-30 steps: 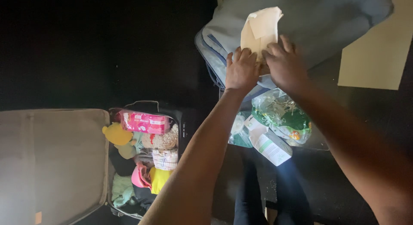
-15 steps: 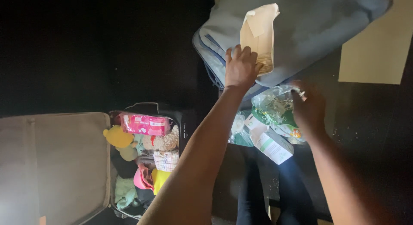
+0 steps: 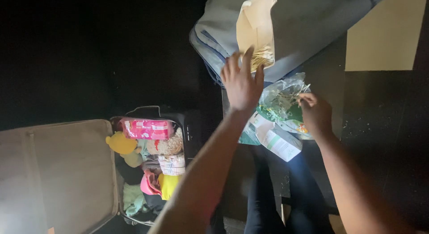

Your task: The person packs clothes and small objects into a suitcase, and then transfers wooden sticks from a tray and a plastic bag into a different plastic bag.

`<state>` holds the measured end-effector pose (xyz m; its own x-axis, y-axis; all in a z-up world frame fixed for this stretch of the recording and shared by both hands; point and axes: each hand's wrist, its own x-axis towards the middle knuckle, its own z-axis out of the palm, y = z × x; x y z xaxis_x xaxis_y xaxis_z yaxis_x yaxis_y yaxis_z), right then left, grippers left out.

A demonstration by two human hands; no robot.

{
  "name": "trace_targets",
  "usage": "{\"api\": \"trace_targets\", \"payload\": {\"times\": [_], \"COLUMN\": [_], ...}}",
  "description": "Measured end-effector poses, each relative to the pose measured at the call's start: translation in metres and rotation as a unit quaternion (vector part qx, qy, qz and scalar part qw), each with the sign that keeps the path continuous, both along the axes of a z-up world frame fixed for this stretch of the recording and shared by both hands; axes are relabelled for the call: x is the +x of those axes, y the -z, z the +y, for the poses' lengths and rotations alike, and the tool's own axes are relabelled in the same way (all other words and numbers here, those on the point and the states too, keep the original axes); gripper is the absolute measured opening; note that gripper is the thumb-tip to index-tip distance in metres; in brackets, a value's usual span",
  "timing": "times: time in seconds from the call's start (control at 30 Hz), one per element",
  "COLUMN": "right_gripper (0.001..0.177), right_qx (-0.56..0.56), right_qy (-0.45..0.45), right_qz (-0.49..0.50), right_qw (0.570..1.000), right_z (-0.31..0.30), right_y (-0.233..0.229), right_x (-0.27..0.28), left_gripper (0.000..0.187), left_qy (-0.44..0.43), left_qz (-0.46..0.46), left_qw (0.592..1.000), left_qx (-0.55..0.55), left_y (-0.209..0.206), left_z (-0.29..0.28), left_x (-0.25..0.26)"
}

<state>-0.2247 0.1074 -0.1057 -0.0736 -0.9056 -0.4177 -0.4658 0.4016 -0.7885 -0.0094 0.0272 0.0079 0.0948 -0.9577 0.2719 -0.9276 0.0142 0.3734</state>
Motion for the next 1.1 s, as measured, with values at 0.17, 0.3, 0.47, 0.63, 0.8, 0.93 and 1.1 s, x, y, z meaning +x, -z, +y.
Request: {"api": "trace_targets", "payload": {"times": [0.17,0.3,0.47,0.63,0.8,0.93,1.1], "right_gripper": [0.030,0.043,0.025,0.028,0.030,0.036,0.045], "right_qx": [-0.047,0.033,0.127,-0.013,0.008,0.020,0.018], "right_qy": [-0.145,-0.330,-0.410,-0.233,-0.118,-0.072,-0.138], "right_qz": [0.048,0.133,0.239,0.075,0.118,0.191,0.242], "right_qw": [0.987,0.934,0.871,0.969,0.986,0.979,0.960], "right_z": [-0.001,0.024,0.058,0.060,0.065,0.041,0.030], "right_y": [0.035,0.096,0.129,0.068,0.124,0.157,0.170], "right_x": [0.008,0.007,-0.032,-0.050,-0.062,-0.031,0.007], "left_gripper": [0.032,0.059,0.073,0.059,0.050,0.043,0.045], "left_qy": [-0.072,0.041,0.057,0.073,0.091,0.072,0.061], "left_qz": [0.174,0.269,0.175,0.091,0.104,0.117,0.154], "left_qw": [0.979,0.909,0.848,0.861,0.874,0.866,0.860], "left_qx": [0.077,0.315,0.498,0.496,0.467,0.480,0.482], "left_y": [0.059,0.079,0.115,0.128,0.138,0.128,0.135], "left_z": [0.098,0.138,0.150,0.160,0.166,0.162,0.162], "left_x": [-0.030,-0.053,-0.060,-0.053,-0.053,-0.062,-0.067]}}
